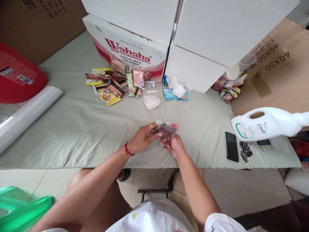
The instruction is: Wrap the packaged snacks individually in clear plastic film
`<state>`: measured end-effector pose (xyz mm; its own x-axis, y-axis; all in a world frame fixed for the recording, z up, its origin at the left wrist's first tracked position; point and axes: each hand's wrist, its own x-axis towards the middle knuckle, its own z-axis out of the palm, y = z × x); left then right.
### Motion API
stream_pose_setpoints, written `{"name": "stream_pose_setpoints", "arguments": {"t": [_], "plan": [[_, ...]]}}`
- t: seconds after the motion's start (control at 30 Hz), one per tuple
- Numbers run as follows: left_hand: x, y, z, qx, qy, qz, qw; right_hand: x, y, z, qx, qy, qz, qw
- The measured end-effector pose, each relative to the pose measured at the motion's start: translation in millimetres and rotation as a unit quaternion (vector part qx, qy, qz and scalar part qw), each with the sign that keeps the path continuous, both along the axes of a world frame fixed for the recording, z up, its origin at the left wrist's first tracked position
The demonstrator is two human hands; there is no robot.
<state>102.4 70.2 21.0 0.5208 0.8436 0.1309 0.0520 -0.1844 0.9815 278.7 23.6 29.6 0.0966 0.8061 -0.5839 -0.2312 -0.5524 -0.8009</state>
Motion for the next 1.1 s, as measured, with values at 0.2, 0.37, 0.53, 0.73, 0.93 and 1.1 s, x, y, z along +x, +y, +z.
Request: {"name": "stream_pose_setpoints", "arguments": {"t": [0.2,0.37,0.53,0.73,0.93,1.1], "plan": [[17.8,-2.3,-4.6,-0.122,-0.007,0.075,0.990,-11.4,-13.1,9.2,0.151,0.037,-0.021,0.988],[21.3,-2.8,1.9,-0.151,0.119,0.086,0.978,-10.2,-24.9,-0.1,0.137,-0.003,-0.074,0.988],[23.0,-3.1,-0.5,-0.190,0.117,-0.031,0.974,19.2,-41.4,-1.8,0.069,-0.088,-0.085,0.990],[28.2,-7.7,-5.3,-0.196,0.110,-0.066,0.972,60.6,-77.5,8.8,0.046,-0.143,-0.083,0.985],[23.8,-8.8,-8.7,-0.177,0.100,-0.041,0.978,122.5,-104.9,43.3,-0.028,-0.222,0.032,0.974],[21.5,-12.6,-6.9,-0.151,0.127,-0.039,0.980,207.1,-36.8,100.2,-0.001,-0.365,-0.064,0.929]]}}
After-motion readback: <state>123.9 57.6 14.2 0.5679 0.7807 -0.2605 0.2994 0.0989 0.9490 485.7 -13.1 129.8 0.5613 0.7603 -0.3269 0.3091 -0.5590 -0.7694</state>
